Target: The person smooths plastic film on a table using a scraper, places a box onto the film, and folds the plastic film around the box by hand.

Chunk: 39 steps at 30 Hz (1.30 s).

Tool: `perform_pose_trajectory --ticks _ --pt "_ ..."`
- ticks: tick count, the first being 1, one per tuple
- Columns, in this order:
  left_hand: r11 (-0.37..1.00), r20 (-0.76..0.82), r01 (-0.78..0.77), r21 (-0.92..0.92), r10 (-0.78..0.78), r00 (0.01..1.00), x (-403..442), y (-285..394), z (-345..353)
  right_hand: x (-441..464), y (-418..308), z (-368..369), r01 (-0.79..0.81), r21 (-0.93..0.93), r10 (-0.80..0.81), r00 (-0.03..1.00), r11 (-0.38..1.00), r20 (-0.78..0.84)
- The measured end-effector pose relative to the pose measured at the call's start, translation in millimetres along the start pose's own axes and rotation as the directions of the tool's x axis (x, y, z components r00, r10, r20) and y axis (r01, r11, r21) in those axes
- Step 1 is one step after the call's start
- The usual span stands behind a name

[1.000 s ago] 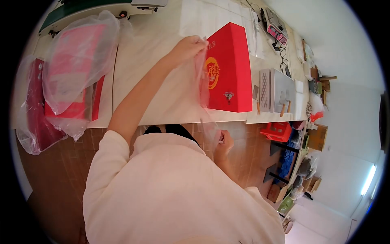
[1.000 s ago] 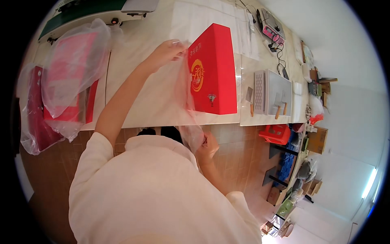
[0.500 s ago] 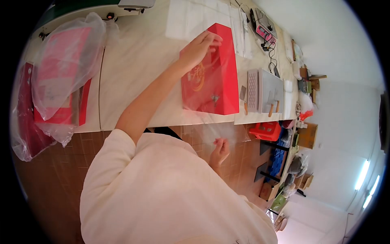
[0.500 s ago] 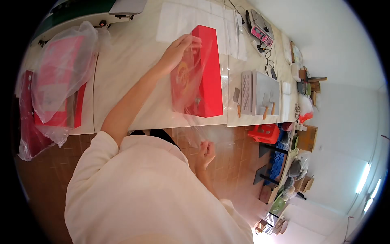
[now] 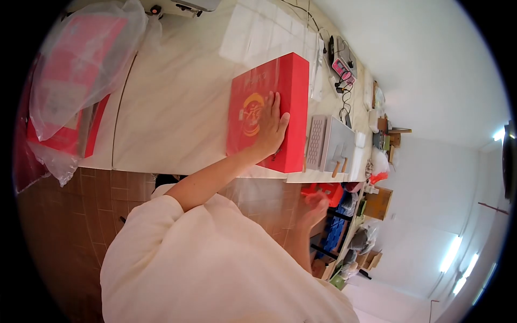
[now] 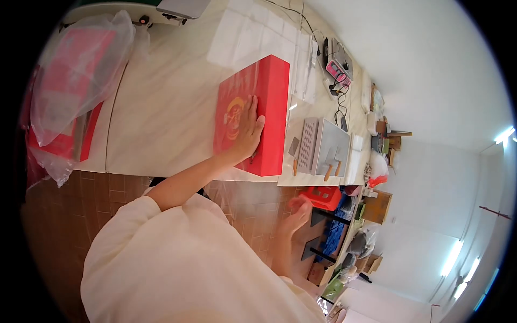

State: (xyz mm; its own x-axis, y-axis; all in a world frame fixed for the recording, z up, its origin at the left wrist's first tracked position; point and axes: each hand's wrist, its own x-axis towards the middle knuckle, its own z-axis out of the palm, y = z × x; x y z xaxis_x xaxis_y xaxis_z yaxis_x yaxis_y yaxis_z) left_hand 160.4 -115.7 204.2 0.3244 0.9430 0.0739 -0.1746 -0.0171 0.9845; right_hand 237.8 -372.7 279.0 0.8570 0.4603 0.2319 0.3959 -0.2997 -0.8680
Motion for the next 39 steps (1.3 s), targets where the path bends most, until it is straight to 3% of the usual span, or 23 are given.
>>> perform_pose_trajectory --ticks 1,5,9,11,12,13,17,20,22,23,26,29,33,36,39 --pt "1.000 -0.001 -0.003 -0.005 0.003 1.000 0 2 0 20 -23 12 -0.002 -0.056 0.001 1.000 0.998 -0.021" --pt "1.000 -0.004 0.014 -0.002 -0.014 1.000 1 5 -1 77 -64 56 0.102 -0.135 -0.045 0.925 0.986 0.377" --pt "1.000 0.009 0.021 -0.004 -0.021 1.000 1 4 -1 76 -84 115 0.047 -0.191 0.068 0.832 0.980 0.551" --pt "0.997 0.018 0.046 -0.064 -0.044 0.999 2 -4 2 74 -79 140 0.343 -0.166 -0.173 0.766 0.925 0.619" --pt "0.990 0.016 0.072 -0.124 -0.071 0.997 3 -8 3 68 -82 147 0.424 -0.224 -0.202 0.750 0.878 0.630" --pt "0.985 0.043 0.158 -0.073 -0.155 0.987 0 18 -12 60 -90 154 0.430 -0.268 -0.204 0.779 0.862 0.593" --pt "0.990 0.104 0.139 0.038 -0.142 0.984 8 3 -29 48 -85 166 0.472 -0.360 -0.262 0.826 0.805 0.498" --pt "0.995 0.153 0.091 -0.037 -0.085 0.985 14 -11 -26 48 -80 168 0.513 -0.401 -0.338 0.837 0.759 0.430" --pt "0.847 0.241 0.274 -0.456 -0.179 0.954 12 6 -34 48 -91 166 0.391 -0.436 -0.153 0.860 0.811 0.487" --pt "0.793 0.253 0.305 -0.528 -0.196 0.947 11 17 -35 49 -86 169 0.426 -0.449 -0.185 0.854 0.785 0.487" --pt "0.901 0.223 0.324 -0.289 -0.266 0.938 2 66 -33 54 -90 171 0.423 -0.478 -0.143 0.844 0.769 0.517" --pt "0.914 0.311 0.338 -0.223 -0.262 0.914 4 72 -38 56 -90 174 0.412 -0.477 -0.122 0.841 0.777 0.528" --pt "0.923 0.267 0.353 -0.155 -0.305 0.914 -5 78 -48 68 -86 179 0.409 -0.470 -0.126 0.842 0.782 0.524" --pt "0.865 0.241 0.481 -0.143 -0.440 0.865 -9 68 -84 87 -86 187 0.418 -0.430 -0.165 0.843 0.800 0.513" --pt "0.874 0.237 0.479 -0.080 -0.450 0.861 -11 60 -137 101 -99 192 0.328 -0.436 -0.013 0.811 0.838 0.584"
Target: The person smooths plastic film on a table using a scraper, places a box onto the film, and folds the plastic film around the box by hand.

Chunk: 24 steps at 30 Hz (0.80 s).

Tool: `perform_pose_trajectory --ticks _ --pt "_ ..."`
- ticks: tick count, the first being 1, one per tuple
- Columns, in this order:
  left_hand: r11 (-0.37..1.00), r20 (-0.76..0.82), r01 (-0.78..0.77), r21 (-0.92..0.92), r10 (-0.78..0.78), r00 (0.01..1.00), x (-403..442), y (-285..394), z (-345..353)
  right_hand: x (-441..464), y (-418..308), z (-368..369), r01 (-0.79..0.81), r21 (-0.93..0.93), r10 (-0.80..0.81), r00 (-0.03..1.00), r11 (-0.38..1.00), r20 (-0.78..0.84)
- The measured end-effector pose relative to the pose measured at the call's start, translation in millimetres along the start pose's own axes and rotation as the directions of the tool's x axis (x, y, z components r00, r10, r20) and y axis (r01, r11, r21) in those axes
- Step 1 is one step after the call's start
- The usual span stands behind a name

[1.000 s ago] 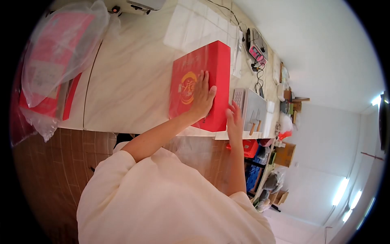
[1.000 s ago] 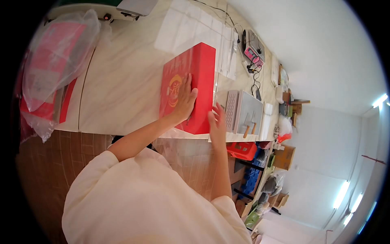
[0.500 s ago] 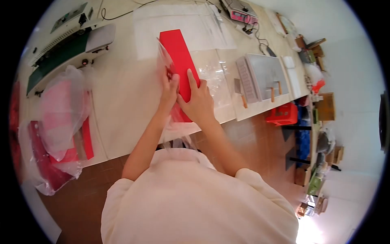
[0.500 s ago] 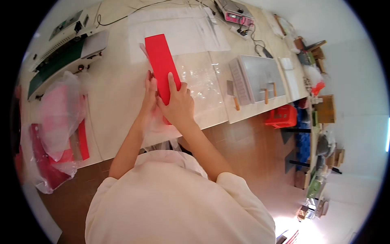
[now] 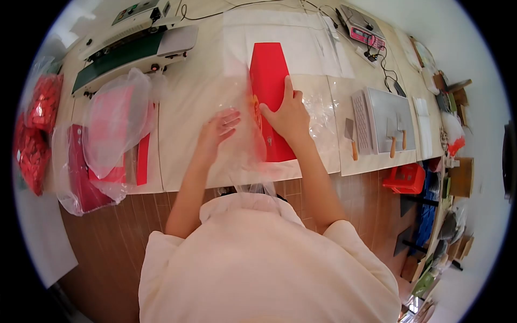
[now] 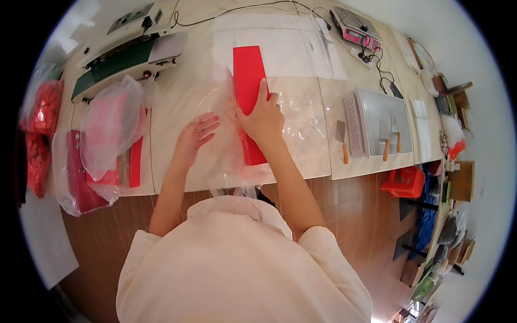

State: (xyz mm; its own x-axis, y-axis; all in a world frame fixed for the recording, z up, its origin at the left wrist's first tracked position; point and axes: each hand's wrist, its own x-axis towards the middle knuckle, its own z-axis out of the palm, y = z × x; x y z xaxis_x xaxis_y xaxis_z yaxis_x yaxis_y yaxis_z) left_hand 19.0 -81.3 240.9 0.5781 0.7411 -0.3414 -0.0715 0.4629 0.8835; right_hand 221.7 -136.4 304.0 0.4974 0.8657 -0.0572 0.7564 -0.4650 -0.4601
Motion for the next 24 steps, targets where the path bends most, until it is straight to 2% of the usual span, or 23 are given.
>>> perform_pose_trajectory --ticks 2,6,8,9,11,13,15,17,18,20,21,23,24 --pt "0.974 -0.055 -0.010 -0.228 -0.003 0.998 -9 -10 -39 6 -4 1 -0.001 -0.025 0.001 1.000 1.000 0.017" --pt "0.906 -0.123 0.013 -0.422 -0.071 0.990 -8 -56 -134 7 -10 -1 -0.031 -0.069 0.033 0.999 0.997 0.035" --pt "0.793 -0.131 0.042 -0.607 -0.152 0.980 -4 -89 -180 9 -8 -1 -0.016 -0.105 0.020 0.999 0.994 0.033" --pt "0.774 -0.138 0.030 -0.632 -0.151 0.979 -1 -106 -200 10 -8 -2 -0.023 -0.124 0.026 0.999 0.992 0.019" --pt "0.757 -0.250 0.051 -0.651 -0.277 0.928 3 -137 -233 12 -8 -5 -0.029 -0.152 0.035 0.999 0.988 0.037" --pt "0.743 -0.274 0.055 -0.667 -0.313 0.909 0 -159 -259 17 -1 -1 0.014 -0.160 -0.019 0.999 0.987 -0.028" --pt "0.728 -0.289 0.056 -0.683 -0.340 0.895 5 -169 -269 24 6 -5 0.034 -0.181 -0.038 0.999 0.983 -0.016" --pt "0.791 -0.305 0.136 -0.597 -0.380 0.873 5 -166 -276 35 21 -12 0.057 -0.146 -0.070 0.994 0.988 -0.089" --pt "0.775 -0.306 0.116 -0.621 -0.376 0.875 7 -165 -276 42 30 -19 0.083 -0.168 -0.097 0.992 0.982 -0.081" --pt "0.822 -0.316 0.154 -0.548 -0.375 0.871 11 -168 -282 52 40 -39 0.080 -0.094 -0.088 0.992 0.992 -0.088" --pt "0.814 -0.315 0.144 -0.562 -0.372 0.873 13 -170 -285 56 44 -55 0.067 0.115 -0.064 0.998 0.991 -0.027" --pt "0.793 -0.314 0.176 -0.584 -0.420 0.852 19 -173 -287 49 24 -94 0.146 0.212 -0.163 0.984 0.966 0.066" --pt "0.791 -0.304 0.176 -0.586 -0.416 0.857 21 -176 -287 48 16 -109 0.147 0.203 -0.162 0.985 0.968 0.059"
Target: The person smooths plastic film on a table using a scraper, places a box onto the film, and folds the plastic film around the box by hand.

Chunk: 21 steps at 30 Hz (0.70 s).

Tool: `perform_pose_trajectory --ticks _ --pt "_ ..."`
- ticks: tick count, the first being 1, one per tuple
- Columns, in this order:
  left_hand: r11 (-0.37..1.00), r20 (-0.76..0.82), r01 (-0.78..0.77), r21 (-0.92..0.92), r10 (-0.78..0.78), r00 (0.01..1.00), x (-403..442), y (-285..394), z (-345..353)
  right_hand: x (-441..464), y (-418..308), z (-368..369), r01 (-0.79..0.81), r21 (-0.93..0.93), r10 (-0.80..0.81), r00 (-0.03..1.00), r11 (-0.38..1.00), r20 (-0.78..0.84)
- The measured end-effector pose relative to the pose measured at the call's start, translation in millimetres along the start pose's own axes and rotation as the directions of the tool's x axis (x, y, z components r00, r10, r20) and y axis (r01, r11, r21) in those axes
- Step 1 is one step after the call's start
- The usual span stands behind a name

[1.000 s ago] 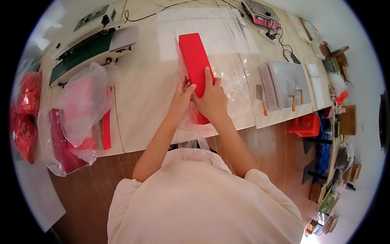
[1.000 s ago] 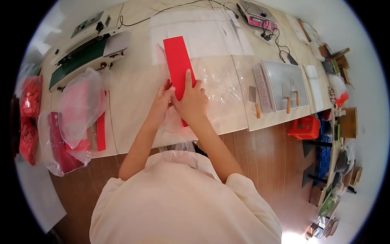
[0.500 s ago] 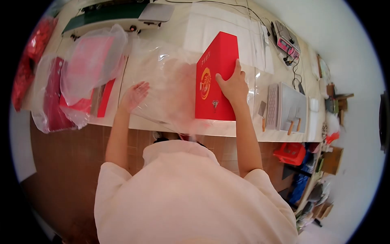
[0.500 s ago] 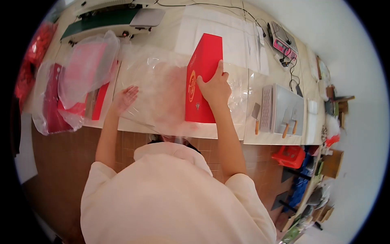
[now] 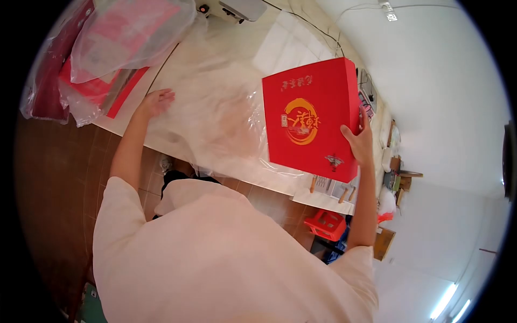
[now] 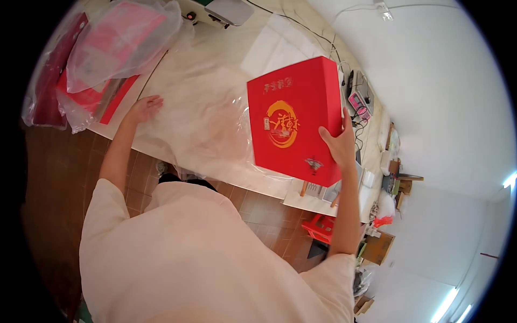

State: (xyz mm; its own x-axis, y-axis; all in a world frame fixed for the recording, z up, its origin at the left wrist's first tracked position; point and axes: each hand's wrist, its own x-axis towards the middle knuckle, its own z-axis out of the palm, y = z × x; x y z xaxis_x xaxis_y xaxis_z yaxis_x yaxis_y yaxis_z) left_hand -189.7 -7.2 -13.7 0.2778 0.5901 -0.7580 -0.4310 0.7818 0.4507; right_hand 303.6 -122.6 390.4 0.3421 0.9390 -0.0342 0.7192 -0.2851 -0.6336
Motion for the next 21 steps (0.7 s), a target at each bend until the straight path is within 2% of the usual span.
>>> perform_pose_trajectory --ticks 2,3,5,6,7,9,10,11,13,14,16,20,21 --pt "1.000 -0.012 -0.026 -0.001 0.026 1.000 4 -4 -3 -4 -22 -25 0.351 -0.155 -0.318 0.926 0.923 0.204" --pt "1.000 -0.004 -0.023 0.008 0.023 1.000 7 -4 -5 -6 -37 -31 0.344 -0.159 -0.312 0.930 0.926 0.195" --pt "0.999 0.015 -0.029 0.025 0.029 0.999 8 -5 -6 -8 -67 -36 0.479 -0.455 -0.228 0.834 0.751 0.502" --pt "0.999 0.018 -0.025 0.035 0.025 1.000 9 -6 -5 -10 -73 -32 0.571 -0.493 -0.246 0.780 0.657 0.575" --pt "0.999 0.019 -0.024 0.033 0.023 1.000 7 -5 -5 -5 -70 -28 0.565 -0.493 -0.243 0.784 0.662 0.572" --pt "0.999 0.009 -0.024 0.025 0.024 1.000 1 -5 -7 12 -62 -17 0.877 -0.378 -0.347 0.468 0.296 0.813" --pt "0.999 0.026 -0.039 0.035 0.038 0.999 -3 -5 -6 14 -60 -8 0.902 -0.389 -0.323 0.430 0.186 0.843" --pt "0.998 0.041 -0.050 0.044 0.049 0.998 -7 -7 -6 18 -58 1 0.906 -0.380 -0.324 0.422 0.189 0.846" --pt "0.997 0.048 -0.068 0.044 0.066 0.997 -14 -8 -4 27 -50 15 0.949 -0.289 -0.297 0.242 -0.125 0.924" --pt "0.995 0.062 -0.091 0.044 0.088 0.994 -18 -9 -2 30 -45 21 0.951 -0.284 -0.299 0.238 -0.121 0.924" --pt "0.994 0.067 -0.099 0.047 0.096 0.993 -27 -9 1 35 -37 31 0.962 -0.214 -0.255 0.168 -0.167 0.952" --pt "0.992 0.079 -0.102 0.081 0.095 0.992 -41 -2 10 45 -24 43 0.958 -0.201 -0.279 0.140 -0.203 0.950" --pt "0.991 0.079 -0.093 0.092 0.086 0.993 -45 0 13 47 -19 40 0.958 -0.214 -0.337 0.141 -0.192 0.931"
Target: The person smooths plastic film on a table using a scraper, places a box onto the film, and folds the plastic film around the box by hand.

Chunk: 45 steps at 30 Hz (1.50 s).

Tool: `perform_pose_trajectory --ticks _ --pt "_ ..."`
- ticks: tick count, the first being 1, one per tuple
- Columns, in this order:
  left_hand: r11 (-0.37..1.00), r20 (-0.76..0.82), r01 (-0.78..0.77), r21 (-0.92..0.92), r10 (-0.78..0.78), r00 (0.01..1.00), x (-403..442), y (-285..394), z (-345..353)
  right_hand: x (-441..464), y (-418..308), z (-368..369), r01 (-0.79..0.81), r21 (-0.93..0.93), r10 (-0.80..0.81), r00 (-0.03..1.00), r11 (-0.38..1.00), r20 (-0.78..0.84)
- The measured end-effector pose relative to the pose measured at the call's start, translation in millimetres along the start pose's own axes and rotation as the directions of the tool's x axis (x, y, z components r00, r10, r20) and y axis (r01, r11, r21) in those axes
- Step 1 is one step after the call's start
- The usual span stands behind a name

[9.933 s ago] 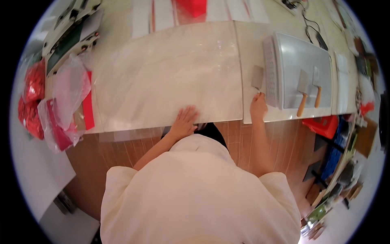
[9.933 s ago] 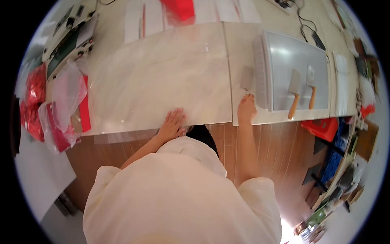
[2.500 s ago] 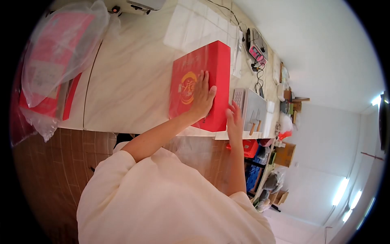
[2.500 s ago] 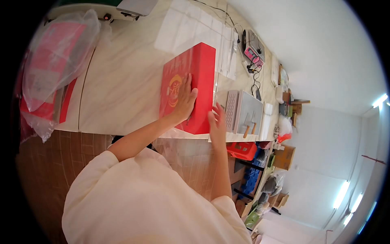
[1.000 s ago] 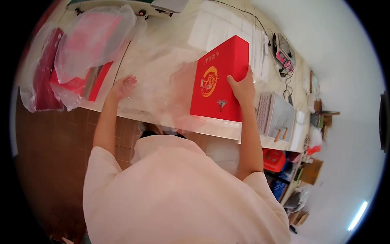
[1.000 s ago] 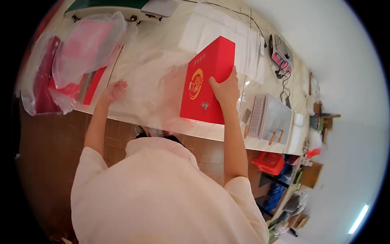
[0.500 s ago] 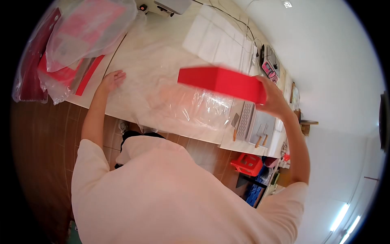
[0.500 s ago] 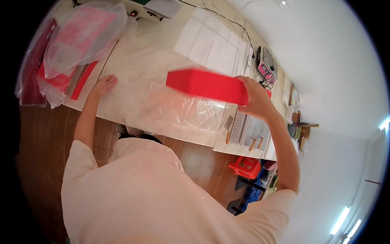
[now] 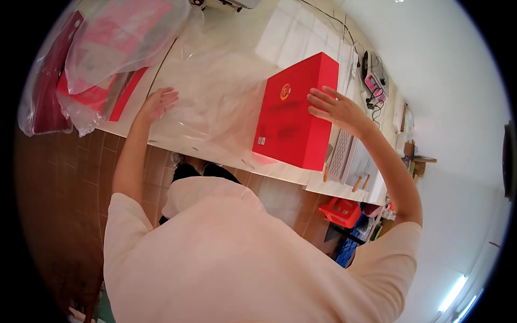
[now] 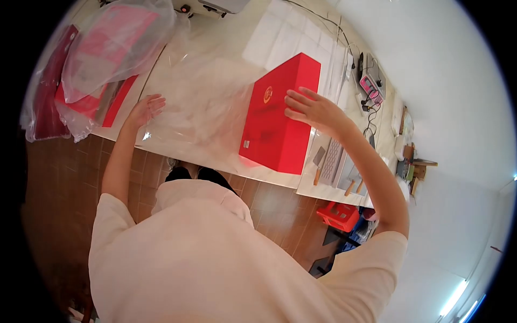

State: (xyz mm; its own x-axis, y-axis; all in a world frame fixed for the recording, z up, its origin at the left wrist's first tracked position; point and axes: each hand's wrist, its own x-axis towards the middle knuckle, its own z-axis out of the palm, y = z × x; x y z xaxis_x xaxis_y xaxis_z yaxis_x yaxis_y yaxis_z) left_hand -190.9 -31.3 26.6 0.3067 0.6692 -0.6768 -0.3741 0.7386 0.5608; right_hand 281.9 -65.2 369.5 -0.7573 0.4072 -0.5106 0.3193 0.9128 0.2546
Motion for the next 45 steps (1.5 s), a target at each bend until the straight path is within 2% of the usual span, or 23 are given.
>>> perform_pose_trajectory --ticks 3,5,6,7,8,10,12,14,16,20,22,23,24,25,26,28,29,33,36,38,39,41,45 --pt "0.994 -0.050 0.048 0.102 -0.043 0.998 -11 6 7 -8 -10 7 -0.072 0.007 0.072 0.995 0.997 -0.074" --pt "0.912 -0.134 0.074 0.403 -0.022 0.991 -15 5 9 -11 -22 0 -0.133 0.004 0.133 0.987 0.991 -0.087" --pt "0.907 -0.127 0.075 0.415 -0.025 0.992 -17 7 10 -11 -30 -5 -0.244 0.042 0.247 0.963 0.969 -0.106" --pt "0.833 -0.101 0.084 0.548 -0.033 0.994 -20 9 10 -8 -41 -13 -0.350 0.081 0.358 0.926 0.933 -0.120" --pt "0.739 -0.077 0.085 0.668 -0.045 0.996 -21 10 10 -5 -53 -19 -0.362 0.086 0.370 0.922 0.928 -0.116" --pt "0.715 -0.066 0.064 0.696 -0.026 0.998 -20 9 13 9 -80 -32 -0.520 0.349 0.619 0.723 0.780 -0.307" --pt "0.691 -0.055 0.042 0.722 -0.003 0.998 -26 13 23 38 -121 -16 -0.392 0.602 0.699 0.559 0.696 -0.446" --pt "0.664 0.075 -0.094 0.742 0.056 0.996 -50 32 62 78 -175 1 -0.315 0.761 0.761 0.554 0.567 -0.337" --pt "0.621 0.138 -0.138 0.771 0.048 0.989 -71 53 100 124 -204 -12 -0.254 0.868 0.820 0.514 0.426 -0.251" --pt "0.566 0.321 -0.292 0.771 0.050 0.946 -83 68 154 170 -236 2 -0.295 0.906 0.859 0.496 0.305 -0.128" --pt "0.538 0.360 -0.321 0.779 0.036 0.932 -90 74 182 175 -247 -2 -0.231 0.963 0.845 0.535 0.141 0.004" --pt "0.530 0.391 -0.349 0.773 0.035 0.920 -92 75 194 175 -251 -5 -0.232 0.965 0.859 0.512 0.122 0.014" --pt "0.514 0.405 -0.356 0.781 0.018 0.914 -92 73 203 173 -254 -10 -0.180 0.967 0.859 0.451 -0.179 0.243" --pt "0.523 0.437 -0.374 0.766 0.003 0.899 -91 72 212 170 -253 -15 -0.103 0.882 0.791 0.405 -0.459 0.459" --pt "0.533 0.470 -0.393 0.749 -0.011 0.882 -89 70 222 167 -252 -19 -0.093 0.878 0.799 0.379 -0.469 0.467" --pt "0.515 0.513 -0.429 0.742 -0.025 0.858 -84 62 240 160 -246 -29 0.085 0.866 0.862 0.182 -0.493 0.473" --pt "0.510 0.540 -0.453 0.731 -0.026 0.841 -83 59 250 154 -241 -40 0.140 0.850 0.859 0.159 -0.507 0.486" --pt "0.467 0.613 -0.525 0.711 -0.047 0.788 -89 53 293 145 -237 -58 0.118 0.863 0.871 0.049 -0.491 0.489" --pt "0.511 0.637 -0.523 0.682 -0.065 0.768 -92 47 318 127 -236 -76 0.080 0.872 0.873 -0.027 -0.483 0.487" --pt "0.602 0.647 -0.480 0.639 -0.082 0.758 -90 41 333 111 -232 -89 -0.128 0.894 0.902 -0.103 -0.430 0.420" --pt "0.598 0.656 -0.488 0.636 -0.086 0.750 -91 38 341 104 -230 -92 -0.128 0.893 0.901 -0.118 -0.431 0.418" --pt "0.650 0.630 -0.446 0.615 -0.067 0.773 -96 33 355 93 -227 -97 -0.298 0.863 0.913 -0.164 -0.408 0.375" --pt "0.659 0.651 -0.454 0.600 -0.071 0.756 -97 24 378 88 -222 -99 -0.378 0.833 0.915 -0.181 -0.404 0.361"
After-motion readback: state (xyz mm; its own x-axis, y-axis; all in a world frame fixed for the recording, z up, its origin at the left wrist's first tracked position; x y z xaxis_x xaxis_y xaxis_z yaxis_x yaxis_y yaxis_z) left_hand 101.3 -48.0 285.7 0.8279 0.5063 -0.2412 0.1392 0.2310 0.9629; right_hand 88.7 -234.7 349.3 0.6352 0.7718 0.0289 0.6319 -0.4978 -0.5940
